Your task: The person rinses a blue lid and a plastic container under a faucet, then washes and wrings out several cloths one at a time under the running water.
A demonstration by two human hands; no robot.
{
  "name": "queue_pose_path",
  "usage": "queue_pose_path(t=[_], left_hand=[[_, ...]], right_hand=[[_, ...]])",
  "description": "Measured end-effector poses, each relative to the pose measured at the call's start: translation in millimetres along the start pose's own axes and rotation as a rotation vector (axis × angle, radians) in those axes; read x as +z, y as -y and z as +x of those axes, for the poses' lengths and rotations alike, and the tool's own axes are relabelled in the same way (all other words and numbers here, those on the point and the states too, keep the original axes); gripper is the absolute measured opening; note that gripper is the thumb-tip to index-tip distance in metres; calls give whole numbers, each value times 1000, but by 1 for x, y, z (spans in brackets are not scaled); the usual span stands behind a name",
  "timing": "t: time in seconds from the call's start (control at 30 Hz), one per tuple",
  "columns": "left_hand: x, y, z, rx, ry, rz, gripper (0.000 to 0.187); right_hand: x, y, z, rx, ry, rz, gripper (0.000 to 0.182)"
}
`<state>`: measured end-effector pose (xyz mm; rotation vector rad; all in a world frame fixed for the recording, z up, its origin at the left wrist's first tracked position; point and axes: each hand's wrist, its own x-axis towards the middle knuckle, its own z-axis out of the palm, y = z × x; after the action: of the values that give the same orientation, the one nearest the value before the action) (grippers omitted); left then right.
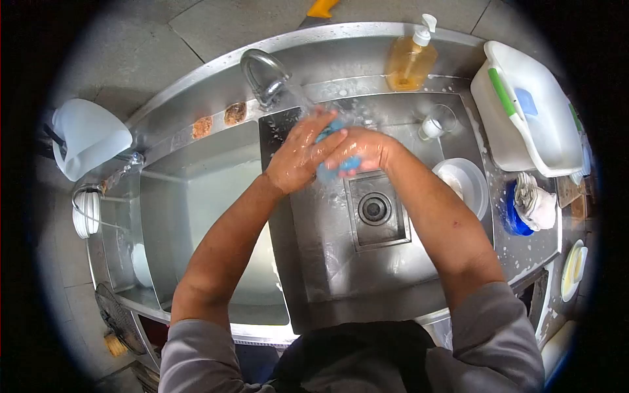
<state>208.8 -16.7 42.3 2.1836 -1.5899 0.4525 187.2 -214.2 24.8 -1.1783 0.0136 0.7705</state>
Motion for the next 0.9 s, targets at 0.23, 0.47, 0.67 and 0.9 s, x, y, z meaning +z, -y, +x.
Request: queue_pose_path(t=[0.23,0.47,0.67,0.9], left_hand=[[38,24,-6,-625,461,-126,42],[19,-7,-18,-667,-85,-535,64],[29,-48,-40,-223,314,-141,48],[124,-166,-107,-478,553,-434,53]], right_hand=[[30,-12,14,-208,-324,-1120,32],[9,-16,13,-66,-446,-583,29],[27,-83,-37,240,-21,-105,35],[68,-185,-135,-49,-379,-1185,38]])
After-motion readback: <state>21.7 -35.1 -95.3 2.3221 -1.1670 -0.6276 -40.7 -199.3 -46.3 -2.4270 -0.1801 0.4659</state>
